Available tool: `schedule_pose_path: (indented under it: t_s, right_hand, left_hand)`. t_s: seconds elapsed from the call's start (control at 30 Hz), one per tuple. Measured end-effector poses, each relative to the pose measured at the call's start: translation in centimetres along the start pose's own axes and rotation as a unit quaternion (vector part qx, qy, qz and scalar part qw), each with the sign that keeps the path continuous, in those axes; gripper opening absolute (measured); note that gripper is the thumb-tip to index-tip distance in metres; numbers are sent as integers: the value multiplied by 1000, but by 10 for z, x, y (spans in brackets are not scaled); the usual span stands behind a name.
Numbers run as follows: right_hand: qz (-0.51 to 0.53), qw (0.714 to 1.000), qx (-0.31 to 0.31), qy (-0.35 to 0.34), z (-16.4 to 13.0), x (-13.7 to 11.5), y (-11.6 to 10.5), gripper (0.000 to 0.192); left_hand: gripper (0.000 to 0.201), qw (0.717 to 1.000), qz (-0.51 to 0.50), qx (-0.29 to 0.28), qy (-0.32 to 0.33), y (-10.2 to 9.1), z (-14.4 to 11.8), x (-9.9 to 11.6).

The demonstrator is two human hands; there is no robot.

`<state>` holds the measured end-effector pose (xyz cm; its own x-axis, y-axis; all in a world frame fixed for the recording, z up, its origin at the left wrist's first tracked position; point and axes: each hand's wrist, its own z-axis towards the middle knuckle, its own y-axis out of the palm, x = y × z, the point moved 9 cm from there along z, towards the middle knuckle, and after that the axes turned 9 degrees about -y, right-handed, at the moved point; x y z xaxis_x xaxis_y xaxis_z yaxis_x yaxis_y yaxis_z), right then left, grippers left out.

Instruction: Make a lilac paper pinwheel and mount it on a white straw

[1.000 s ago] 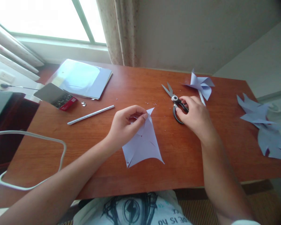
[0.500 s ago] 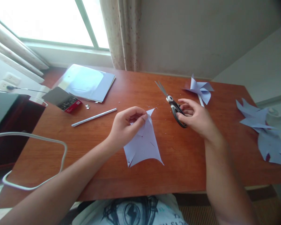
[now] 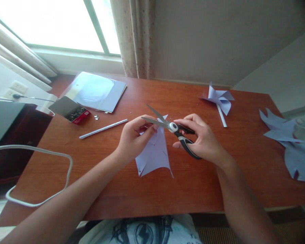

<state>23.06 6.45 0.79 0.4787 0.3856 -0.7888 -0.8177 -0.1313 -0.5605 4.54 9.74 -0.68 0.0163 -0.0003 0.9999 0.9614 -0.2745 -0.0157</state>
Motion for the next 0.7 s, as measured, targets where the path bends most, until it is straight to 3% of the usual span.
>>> schedule_pose_path:
  t_s: [0.2,0.7]
  right_hand:
    - [-60,997,12,-47,0,-8,-2,64]
    - [-105,992,11,-69,0,-14,-4,62]
  left_hand:
    - [6,999,28,-8,31,1,-2,3]
    - [7,996,74,3,40,2,-3,9]
